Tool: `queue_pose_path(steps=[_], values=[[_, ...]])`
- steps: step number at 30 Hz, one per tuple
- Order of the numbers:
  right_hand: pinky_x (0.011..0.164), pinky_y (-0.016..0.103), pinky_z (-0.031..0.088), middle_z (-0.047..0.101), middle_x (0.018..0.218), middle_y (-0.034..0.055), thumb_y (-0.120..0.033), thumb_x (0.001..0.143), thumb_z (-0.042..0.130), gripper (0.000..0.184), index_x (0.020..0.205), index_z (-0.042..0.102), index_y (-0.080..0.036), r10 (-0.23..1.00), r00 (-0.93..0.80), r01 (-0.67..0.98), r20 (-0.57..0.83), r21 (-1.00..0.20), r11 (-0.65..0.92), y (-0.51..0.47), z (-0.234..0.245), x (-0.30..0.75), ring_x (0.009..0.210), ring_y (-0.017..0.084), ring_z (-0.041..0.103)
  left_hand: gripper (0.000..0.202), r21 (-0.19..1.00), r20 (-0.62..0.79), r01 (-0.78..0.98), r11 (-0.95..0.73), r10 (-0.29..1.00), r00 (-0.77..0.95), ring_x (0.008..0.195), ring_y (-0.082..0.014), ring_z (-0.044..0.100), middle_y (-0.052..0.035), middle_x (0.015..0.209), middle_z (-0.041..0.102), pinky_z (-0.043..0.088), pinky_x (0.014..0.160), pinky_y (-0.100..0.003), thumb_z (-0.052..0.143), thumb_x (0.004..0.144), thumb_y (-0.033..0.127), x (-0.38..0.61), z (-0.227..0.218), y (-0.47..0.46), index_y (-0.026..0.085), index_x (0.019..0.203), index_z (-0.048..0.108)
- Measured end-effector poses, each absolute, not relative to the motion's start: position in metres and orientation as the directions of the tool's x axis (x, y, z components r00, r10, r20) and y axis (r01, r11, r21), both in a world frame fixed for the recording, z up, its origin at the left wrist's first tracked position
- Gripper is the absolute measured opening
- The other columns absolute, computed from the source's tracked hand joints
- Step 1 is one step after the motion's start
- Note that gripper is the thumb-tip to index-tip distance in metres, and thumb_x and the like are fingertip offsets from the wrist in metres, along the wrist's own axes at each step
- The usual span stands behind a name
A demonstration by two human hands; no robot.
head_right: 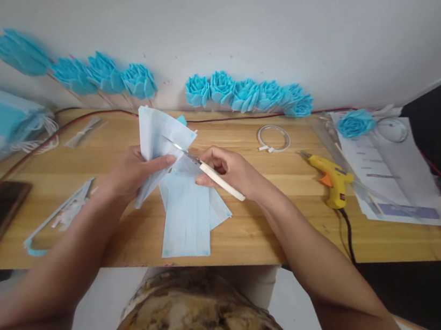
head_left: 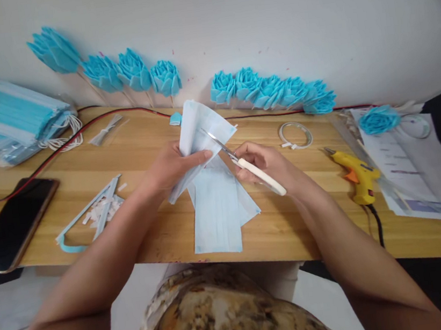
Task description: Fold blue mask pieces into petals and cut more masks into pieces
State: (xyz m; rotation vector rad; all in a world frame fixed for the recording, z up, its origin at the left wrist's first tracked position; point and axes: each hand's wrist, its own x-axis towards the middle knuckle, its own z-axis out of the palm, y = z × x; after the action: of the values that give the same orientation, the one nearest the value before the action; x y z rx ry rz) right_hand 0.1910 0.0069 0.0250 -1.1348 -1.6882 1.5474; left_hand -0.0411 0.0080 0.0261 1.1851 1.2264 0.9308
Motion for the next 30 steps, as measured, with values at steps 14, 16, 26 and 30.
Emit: queue_pose_path(steps=[14, 16, 26, 30], values=[[0.044, 0.023, 0.024, 0.056, 0.065, -0.0058, -0.053, 0.071, 0.082, 0.043, 0.087, 0.058, -0.021, 0.872, -0.467, 0.125, -0.147, -0.987, -0.099, 0.004, 0.027, 0.189, 0.048, 0.006, 0.038, 0.037, 0.979, -0.204, 0.062, 0.196, 0.967, 0.151, 0.058, -0.0138, 0.051, -0.0029, 0.067, 0.060, 0.040, 0.054, -0.028, 0.085, 0.060, 0.046, -0.042, 0.026, 0.010, 0.017, 0.069, 0.064], [0.043, 0.023, 0.022, 0.055, 0.062, -0.0066, -0.054, 0.071, 0.082, 0.044, 0.087, 0.058, -0.021, 0.872, -0.464, 0.132, -0.158, -0.985, -0.108, 0.004, 0.029, 0.189, 0.045, 0.005, 0.036, 0.036, 0.980, -0.197, 0.066, 0.189, 0.969, 0.150, 0.058, -0.0147, 0.052, -0.0033, 0.068, 0.060, 0.040, 0.055, -0.029, 0.084, 0.062, 0.047, -0.042, 0.025, 0.010, 0.017, 0.070, 0.065], [0.058, 0.026, 0.042, 0.064, 0.078, -0.0013, -0.051, 0.071, 0.083, 0.046, 0.094, 0.057, -0.022, 0.844, -0.522, 0.203, -0.125, -0.979, -0.020, 0.005, 0.029, 0.193, 0.065, 0.012, 0.054, 0.035, 0.975, -0.220, 0.019, 0.220, 0.961, 0.169, 0.058, -0.0152, 0.053, -0.0035, 0.068, 0.060, 0.042, 0.056, -0.030, 0.085, 0.061, 0.042, -0.042, 0.025, 0.009, 0.016, 0.073, 0.066], [0.074, 0.033, 0.050, 0.068, 0.097, 0.0031, -0.050, 0.073, 0.081, 0.047, 0.105, 0.060, -0.023, 0.814, -0.566, 0.347, -0.131, -0.933, 0.091, 0.011, 0.036, 0.208, 0.086, 0.020, 0.063, 0.036, 0.971, -0.228, -0.058, 0.233, 0.970, 0.083, 0.056, -0.0136, 0.052, -0.0025, 0.065, 0.059, 0.042, 0.053, -0.029, 0.087, 0.059, 0.040, -0.044, 0.027, 0.012, 0.016, 0.070, 0.063]])
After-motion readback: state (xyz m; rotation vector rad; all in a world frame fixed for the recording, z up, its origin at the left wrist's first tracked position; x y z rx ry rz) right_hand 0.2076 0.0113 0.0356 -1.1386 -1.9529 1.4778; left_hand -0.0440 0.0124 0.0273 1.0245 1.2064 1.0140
